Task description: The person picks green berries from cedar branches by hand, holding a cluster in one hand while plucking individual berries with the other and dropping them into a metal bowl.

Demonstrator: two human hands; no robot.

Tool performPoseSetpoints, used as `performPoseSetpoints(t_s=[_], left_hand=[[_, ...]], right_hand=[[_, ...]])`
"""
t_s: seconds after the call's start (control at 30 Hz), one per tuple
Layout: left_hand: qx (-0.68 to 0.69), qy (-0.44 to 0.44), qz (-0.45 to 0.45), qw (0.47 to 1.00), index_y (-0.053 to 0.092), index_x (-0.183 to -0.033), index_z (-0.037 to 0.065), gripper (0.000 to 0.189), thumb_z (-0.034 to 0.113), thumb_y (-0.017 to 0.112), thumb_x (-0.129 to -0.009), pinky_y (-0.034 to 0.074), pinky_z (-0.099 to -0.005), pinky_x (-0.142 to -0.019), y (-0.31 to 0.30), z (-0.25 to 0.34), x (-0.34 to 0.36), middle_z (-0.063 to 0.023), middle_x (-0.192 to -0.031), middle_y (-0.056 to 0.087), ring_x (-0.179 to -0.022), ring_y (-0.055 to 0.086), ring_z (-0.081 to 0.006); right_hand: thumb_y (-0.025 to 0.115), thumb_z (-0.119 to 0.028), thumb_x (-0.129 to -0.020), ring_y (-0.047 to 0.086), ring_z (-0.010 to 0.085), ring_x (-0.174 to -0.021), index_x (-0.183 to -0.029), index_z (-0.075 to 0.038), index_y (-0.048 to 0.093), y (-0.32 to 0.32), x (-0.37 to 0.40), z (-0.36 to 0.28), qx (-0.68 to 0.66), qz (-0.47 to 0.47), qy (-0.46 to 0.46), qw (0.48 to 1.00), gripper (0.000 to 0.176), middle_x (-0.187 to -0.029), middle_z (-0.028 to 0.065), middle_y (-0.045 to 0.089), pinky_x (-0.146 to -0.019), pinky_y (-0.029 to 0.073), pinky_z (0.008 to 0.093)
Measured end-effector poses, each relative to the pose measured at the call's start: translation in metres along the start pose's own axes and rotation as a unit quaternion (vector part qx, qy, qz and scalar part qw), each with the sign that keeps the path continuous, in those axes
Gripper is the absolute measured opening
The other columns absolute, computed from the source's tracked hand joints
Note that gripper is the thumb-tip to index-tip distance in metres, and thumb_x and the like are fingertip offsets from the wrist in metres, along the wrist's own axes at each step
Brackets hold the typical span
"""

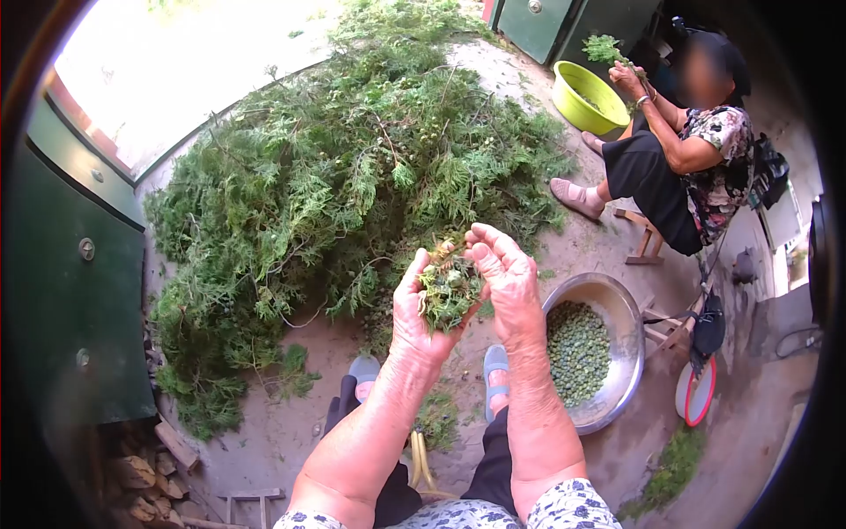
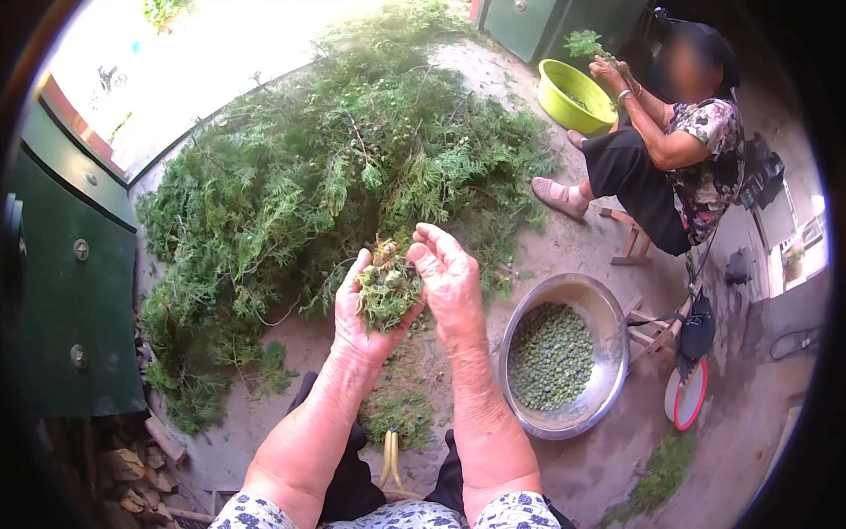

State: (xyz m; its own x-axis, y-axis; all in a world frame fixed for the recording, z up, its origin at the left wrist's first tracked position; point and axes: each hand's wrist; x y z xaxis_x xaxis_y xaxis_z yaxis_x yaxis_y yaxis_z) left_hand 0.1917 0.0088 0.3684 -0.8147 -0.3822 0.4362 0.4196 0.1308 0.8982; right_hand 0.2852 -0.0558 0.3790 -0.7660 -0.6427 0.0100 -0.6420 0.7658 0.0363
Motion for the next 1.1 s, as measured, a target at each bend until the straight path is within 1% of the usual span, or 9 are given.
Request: performPoseSetpoints(t_s=[0.07, 0.27, 0.37, 0.57, 0.73, 0.93, 1.0, 1.03, 1.1], left_hand=[[-0.004, -0.005, 0.024, 1.000, 0.062, -0.103, 0.013, 0.031, 0.039, 0.050, -0.091, 0.054, -0.0393, -0.072, 0.004, -0.001, 0.001, -0.0055, -0.096, 0.065, -0.088, 0.063, -0.0201], [-0.054, -0.036, 0.019, 0.998, 0.060, -0.101, 0.013, 0.028, 0.037, 0.051, -0.090, 0.054, -0.0371, -0.067, -0.004, 0.000, 0.000, -0.0041, -0.091, 0.065, -0.083, 0.064, -0.0189], [-0.057, -0.046, -0.009, 0.997, 0.060, -0.098, 0.014, 0.025, 0.036, 0.052, -0.090, 0.054, -0.0367, -0.063, -0.012, -0.002, -0.007, -0.0029, -0.088, 0.065, -0.078, 0.063, -0.0185], [-0.055, -0.043, 0.015, 0.997, 0.061, -0.099, 0.016, 0.022, 0.034, 0.050, -0.091, 0.052, -0.0377, -0.062, -0.011, -0.003, -0.008, -0.0001, -0.088, 0.064, -0.078, 0.062, -0.0171], [-0.008, -0.065, -0.020, 0.998, 0.061, -0.098, 0.012, 0.021, 0.030, 0.051, -0.092, 0.053, -0.0415, -0.076, -0.013, -0.002, -0.006, -0.0034, -0.091, 0.066, -0.085, 0.064, -0.0195], [0.044, -0.098, -0.087, 0.990, 0.060, -0.104, 0.009, 0.028, 0.032, 0.048, -0.094, 0.054, -0.0410, -0.077, -0.018, 0.001, -0.005, -0.0066, -0.098, 0.066, -0.089, 0.064, -0.0208], [0.021, -0.061, -0.059, 0.996, 0.060, -0.108, 0.008, 0.031, 0.033, 0.048, -0.093, 0.052, -0.0411, -0.080, -0.011, -0.001, -0.003, -0.0072, -0.100, 0.065, -0.092, 0.063, -0.0200], [0.020, -0.046, -0.064, 0.997, 0.059, -0.112, 0.008, 0.032, 0.032, 0.048, -0.093, 0.051, -0.0387, -0.082, -0.010, -0.002, -0.003, -0.0077, -0.101, 0.065, -0.094, 0.062, -0.0191], [0.033, -0.071, -0.079, 0.994, 0.061, -0.098, 0.008, 0.026, 0.031, 0.051, -0.092, 0.051, -0.0351, -0.080, -0.027, -0.003, 0.000, -0.0060, -0.095, 0.066, -0.086, 0.063, -0.0195]], right_hand=[[0.064, -0.010, -0.086, 0.059, 0.0157, -0.094, -0.123, 0.004, 0.051, -0.006, -0.002, -0.001, -0.100, -0.063, 0.069, 0.991, 0.041, -0.107, 0.0122, 0.062, -0.083, 0.046, 0.0269], [0.065, -0.005, -0.082, 0.059, 0.0106, -0.088, -0.117, 0.002, 0.057, -0.012, -0.003, 0.000, -0.100, -0.164, 0.103, 0.976, 0.036, -0.099, 0.0056, 0.065, -0.079, 0.047, 0.0245], [0.064, -0.003, -0.081, 0.060, 0.0100, -0.078, -0.100, 0.002, 0.066, -0.010, -0.001, -0.001, -0.110, -0.135, 0.104, 0.979, 0.019, -0.087, 0.0051, 0.066, -0.072, 0.049, 0.0233], [0.062, 0.004, -0.080, 0.062, 0.0109, -0.079, -0.102, 0.004, 0.065, 0.003, 0.002, 0.010, -0.113, -0.023, 0.056, 0.992, 0.022, -0.091, 0.0075, 0.068, -0.073, 0.050, 0.0231], [0.064, 0.001, -0.082, 0.061, 0.0107, -0.083, -0.095, 0.002, 0.068, 0.009, 0.008, 0.007, -0.136, 0.010, 0.024, 0.990, 0.014, -0.091, 0.0072, 0.068, -0.076, 0.047, 0.0227], [0.062, 0.001, -0.084, 0.061, 0.0104, -0.078, -0.094, 0.002, 0.067, 0.015, 0.015, -0.003, -0.219, 0.042, 0.031, 0.974, 0.011, -0.091, 0.0084, 0.068, -0.073, 0.049, 0.0226], [0.061, 0.001, -0.084, 0.062, 0.0130, -0.083, -0.094, 0.002, 0.067, 0.018, 0.017, -0.008, -0.211, 0.067, -0.024, 0.975, 0.012, -0.091, 0.0084, 0.068, -0.081, 0.048, 0.0261], [0.062, 0.001, -0.083, 0.062, 0.0177, -0.093, -0.093, 0.001, 0.067, 0.017, 0.015, 0.000, -0.096, 0.071, -0.155, 0.981, 0.011, -0.094, 0.0088, 0.068, -0.092, 0.044, 0.0321], [0.064, 0.000, -0.081, 0.060, 0.0247, -0.103, -0.091, -0.002, 0.068, 0.016, 0.026, -0.010, 0.075, 0.071, -0.210, 0.972, 0.011, -0.098, 0.0110, 0.068, -0.098, 0.039, 0.0367]])
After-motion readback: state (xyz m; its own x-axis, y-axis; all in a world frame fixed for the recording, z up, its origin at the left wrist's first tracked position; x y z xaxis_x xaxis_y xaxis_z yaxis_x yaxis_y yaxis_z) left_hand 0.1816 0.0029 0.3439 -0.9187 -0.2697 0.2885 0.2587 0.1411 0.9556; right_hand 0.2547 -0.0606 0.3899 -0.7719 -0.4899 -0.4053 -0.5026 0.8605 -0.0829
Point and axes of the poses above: each hand's wrist, its own x-axis away from the middle knuckle, its own y-axis out of the palm, z = x × y
